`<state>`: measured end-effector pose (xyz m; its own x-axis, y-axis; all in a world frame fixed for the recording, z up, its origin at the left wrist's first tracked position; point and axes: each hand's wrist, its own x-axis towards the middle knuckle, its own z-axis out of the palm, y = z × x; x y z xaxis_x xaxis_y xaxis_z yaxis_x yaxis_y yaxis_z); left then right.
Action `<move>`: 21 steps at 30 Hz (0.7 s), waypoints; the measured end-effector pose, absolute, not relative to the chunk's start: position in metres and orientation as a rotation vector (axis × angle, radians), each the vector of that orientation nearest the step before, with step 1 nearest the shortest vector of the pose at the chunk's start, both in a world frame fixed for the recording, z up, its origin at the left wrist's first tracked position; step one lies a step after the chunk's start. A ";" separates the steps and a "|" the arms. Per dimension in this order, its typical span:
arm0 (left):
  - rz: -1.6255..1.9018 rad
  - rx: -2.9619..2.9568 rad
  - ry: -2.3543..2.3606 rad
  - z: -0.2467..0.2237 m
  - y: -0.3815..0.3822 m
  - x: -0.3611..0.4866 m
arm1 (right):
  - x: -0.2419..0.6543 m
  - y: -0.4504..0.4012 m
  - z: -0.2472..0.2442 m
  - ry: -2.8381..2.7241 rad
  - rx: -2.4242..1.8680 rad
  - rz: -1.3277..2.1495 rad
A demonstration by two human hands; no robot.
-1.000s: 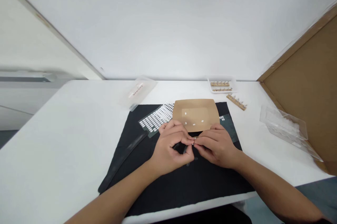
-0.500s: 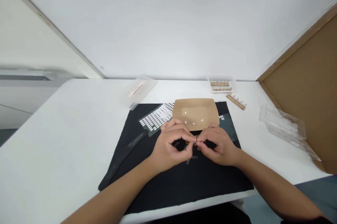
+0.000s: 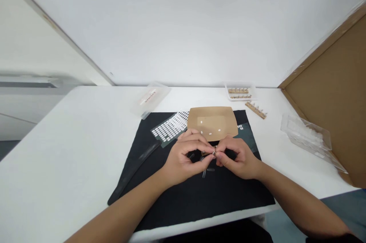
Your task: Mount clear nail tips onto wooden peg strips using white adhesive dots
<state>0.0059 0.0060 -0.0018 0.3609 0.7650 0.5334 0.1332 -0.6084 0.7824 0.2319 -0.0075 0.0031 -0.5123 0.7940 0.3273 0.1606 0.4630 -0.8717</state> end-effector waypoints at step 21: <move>1.140 1.878 0.669 -0.001 0.005 0.002 | 0.235 -0.011 0.005 -1.751 -0.765 1.416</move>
<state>0.0022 0.0048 -0.0013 0.4488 0.7675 0.4577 0.0252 -0.5229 0.8520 0.2347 -0.0105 0.0050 -0.5440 0.8198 0.1791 -0.0037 0.2111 -0.9775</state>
